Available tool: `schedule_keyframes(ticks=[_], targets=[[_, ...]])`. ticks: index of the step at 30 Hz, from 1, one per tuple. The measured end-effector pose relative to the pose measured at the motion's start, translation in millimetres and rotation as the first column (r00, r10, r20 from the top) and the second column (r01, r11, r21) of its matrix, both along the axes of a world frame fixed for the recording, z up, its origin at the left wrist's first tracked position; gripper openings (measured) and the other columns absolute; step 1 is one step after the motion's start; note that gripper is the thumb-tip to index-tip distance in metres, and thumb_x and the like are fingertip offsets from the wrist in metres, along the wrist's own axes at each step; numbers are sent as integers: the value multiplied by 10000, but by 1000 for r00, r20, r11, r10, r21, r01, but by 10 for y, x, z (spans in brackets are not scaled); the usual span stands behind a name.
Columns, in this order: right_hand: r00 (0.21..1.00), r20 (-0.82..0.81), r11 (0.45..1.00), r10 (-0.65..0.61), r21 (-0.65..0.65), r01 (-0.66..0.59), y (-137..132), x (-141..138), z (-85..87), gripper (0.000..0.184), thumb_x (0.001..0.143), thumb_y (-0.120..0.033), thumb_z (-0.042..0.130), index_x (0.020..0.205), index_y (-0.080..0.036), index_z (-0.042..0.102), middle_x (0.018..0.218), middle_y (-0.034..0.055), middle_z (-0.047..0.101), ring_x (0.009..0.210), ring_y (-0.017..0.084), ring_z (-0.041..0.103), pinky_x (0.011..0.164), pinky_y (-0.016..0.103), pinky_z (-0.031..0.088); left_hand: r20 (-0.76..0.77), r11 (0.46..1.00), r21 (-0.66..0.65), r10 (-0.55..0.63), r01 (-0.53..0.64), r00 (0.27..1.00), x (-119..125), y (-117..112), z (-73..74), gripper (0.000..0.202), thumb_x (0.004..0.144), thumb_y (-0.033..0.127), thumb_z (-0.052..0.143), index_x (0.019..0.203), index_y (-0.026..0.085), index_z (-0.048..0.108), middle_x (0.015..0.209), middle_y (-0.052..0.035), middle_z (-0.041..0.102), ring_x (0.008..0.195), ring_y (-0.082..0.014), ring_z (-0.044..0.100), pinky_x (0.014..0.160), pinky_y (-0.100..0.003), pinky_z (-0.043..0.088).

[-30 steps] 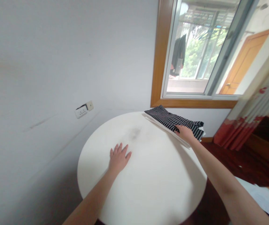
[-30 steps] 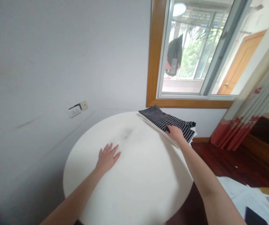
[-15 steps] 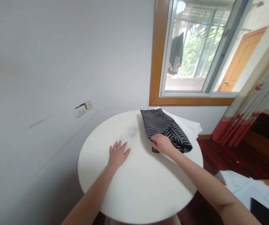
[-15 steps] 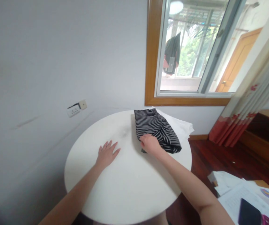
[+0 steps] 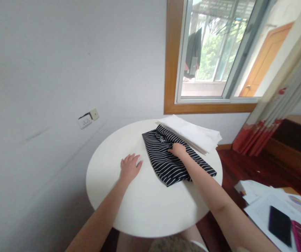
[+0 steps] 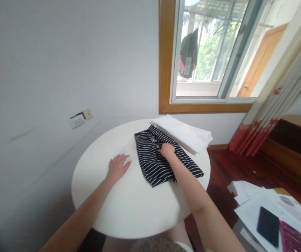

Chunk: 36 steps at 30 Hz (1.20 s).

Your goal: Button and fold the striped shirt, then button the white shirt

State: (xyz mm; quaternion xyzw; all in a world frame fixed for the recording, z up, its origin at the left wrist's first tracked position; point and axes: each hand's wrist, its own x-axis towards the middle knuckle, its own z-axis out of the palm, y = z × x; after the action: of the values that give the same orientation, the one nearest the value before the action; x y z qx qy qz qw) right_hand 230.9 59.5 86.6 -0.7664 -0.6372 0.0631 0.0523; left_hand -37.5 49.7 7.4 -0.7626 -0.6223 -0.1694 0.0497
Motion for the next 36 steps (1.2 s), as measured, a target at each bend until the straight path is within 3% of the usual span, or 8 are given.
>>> schedule_keyframes(ticks=[5,12,16,18,20,24,30,36], targets=[[941,83,889,328,311,-337,-257,-684,186,286,921,-233,371,983,-119,626,1042,144,617,1017,236,544,854,351,406,282,969,246,-96,25,955,-90,16,159,384,914,320,323,1200,180,538,1208,-92,575,1148,-204,484,1023,-365,342],[348,-34,348,937,169,-922,-1479,-1001,210,209,892,-249,440,901,-190,639,874,29,654,793,135,589,620,210,398,657,872,454,-187,-185,730,-247,-86,453,347,939,299,260,1120,157,519,1109,-95,587,1061,-178,526,963,-344,403],[0,-363,29,932,75,-997,-1808,-613,234,160,870,-286,530,875,-198,664,852,2,673,786,102,599,632,172,407,605,883,470,-322,1,728,-82,-243,614,293,928,292,316,1068,165,541,1073,-78,600,1035,-172,543,945,-337,423],[-55,-543,-27,838,60,-998,-1827,-408,273,186,870,-323,547,939,-201,668,848,-7,676,756,80,599,649,148,420,499,884,417,-416,210,760,65,-302,689,280,920,285,345,1051,184,570,1060,-63,618,1029,-174,547,950,-348,419],[74,-598,156,798,86,-984,-1775,-238,299,250,880,-347,532,1060,-213,644,894,-3,673,755,78,598,680,159,438,376,850,281,-524,445,764,216,-331,743,282,914,294,367,1043,206,602,1058,-49,635,1036,-181,544,967,-368,404],[632,-346,712,694,195,-675,-1590,-12,209,282,870,-307,528,1116,-206,623,968,55,647,895,158,581,823,294,448,233,697,-50,-688,715,687,342,-356,770,301,889,371,430,1052,232,643,1132,-46,628,1116,-200,515,1013,-394,358],[739,-105,746,666,49,-665,-1541,260,-76,500,758,-128,524,1239,-262,547,1265,70,528,1143,226,495,985,380,361,123,594,-272,-759,757,639,-126,-416,704,579,763,352,597,1323,339,453,1409,11,425,1300,-218,376,1086,-369,296],[813,-38,812,581,90,-576,-1356,412,-213,371,814,-237,553,1183,-256,591,1179,78,572,1098,228,511,945,382,386,77,705,-217,-677,675,732,-214,-360,582,416,776,200,499,1167,305,599,1373,11,468,1292,-211,377,1107,-409,248]])
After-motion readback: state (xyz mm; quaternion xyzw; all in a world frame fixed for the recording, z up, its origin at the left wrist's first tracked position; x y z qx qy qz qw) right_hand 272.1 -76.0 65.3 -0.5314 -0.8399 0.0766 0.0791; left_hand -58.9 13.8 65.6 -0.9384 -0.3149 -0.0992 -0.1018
